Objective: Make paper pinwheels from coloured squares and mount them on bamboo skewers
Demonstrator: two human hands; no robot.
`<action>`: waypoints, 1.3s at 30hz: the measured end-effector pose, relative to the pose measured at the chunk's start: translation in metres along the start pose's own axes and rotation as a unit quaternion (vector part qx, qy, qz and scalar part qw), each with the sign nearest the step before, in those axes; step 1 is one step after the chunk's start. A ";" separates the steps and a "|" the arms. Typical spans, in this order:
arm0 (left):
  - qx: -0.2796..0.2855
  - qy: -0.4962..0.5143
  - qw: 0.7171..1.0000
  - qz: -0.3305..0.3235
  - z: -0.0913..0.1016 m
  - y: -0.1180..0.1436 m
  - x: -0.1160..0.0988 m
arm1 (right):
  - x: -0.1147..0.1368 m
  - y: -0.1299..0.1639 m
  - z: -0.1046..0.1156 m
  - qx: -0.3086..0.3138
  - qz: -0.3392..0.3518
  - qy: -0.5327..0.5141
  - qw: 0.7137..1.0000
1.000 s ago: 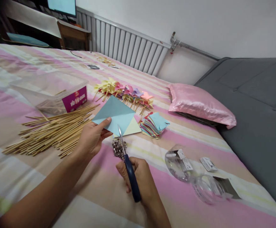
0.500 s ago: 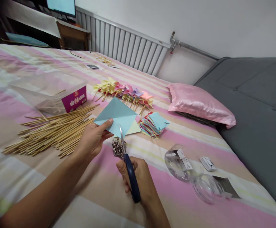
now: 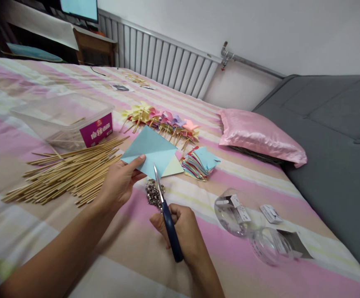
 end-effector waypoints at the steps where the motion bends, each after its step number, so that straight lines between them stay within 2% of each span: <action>1: -0.005 0.007 1.000 -0.006 0.002 -0.002 -0.001 | 0.002 0.000 0.002 0.010 0.018 0.002 1.000; 4: -0.024 0.027 0.999 -0.016 0.005 -0.006 -0.003 | 0.008 0.002 0.007 0.012 0.088 -0.022 0.996; 6: -0.033 0.042 0.999 -0.013 0.005 -0.006 -0.002 | 0.010 0.002 0.010 -0.024 0.116 -0.052 0.992; 10: -0.018 0.056 0.998 0.036 -0.006 0.007 0.012 | 0.009 0.000 0.009 -0.097 0.106 -0.129 0.981; 13: 0.032 0.033 0.995 0.089 -0.018 0.025 0.030 | 0.010 -0.002 0.007 -0.174 0.114 -0.193 0.959; 16: 0.085 0.013 0.987 0.132 -0.026 0.040 0.043 | 0.011 -0.003 0.010 -0.248 0.155 -0.239 0.926; 19: 0.124 -0.004 0.981 0.150 -0.028 0.043 0.047 | 0.009 -0.002 0.018 -0.288 0.192 -0.278 0.896; 22: 0.148 -0.037 0.975 0.159 -0.024 0.037 0.046 | 0.007 -0.001 0.031 -0.296 0.196 -0.290 0.889; 27: 0.187 -0.109 0.964 0.152 -0.020 0.026 0.037 | 0.006 0.002 0.045 -0.251 0.151 -0.278 0.915; 31: 0.229 -0.170 0.950 0.131 -0.017 0.021 0.033 | 0.006 0.002 0.050 -0.233 0.159 -0.271 0.920; 34: 0.259 -0.177 0.940 0.137 -0.015 0.019 0.034 | 0.004 -0.002 0.055 -0.257 0.176 -0.272 0.911; 39: 0.284 -0.178 0.922 0.194 -0.015 0.020 0.036 | -0.001 -0.004 0.062 -0.318 0.196 -0.263 0.890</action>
Point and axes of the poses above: each hand's wrist, its own y-axis away from the middle knuckle, its own z-axis out of the back of the hand, x = y × z, the point moved 3 cm from there along -y, towards the middle knuckle, and after that the axes turned 1 degree about z, right-handed, at the moved point
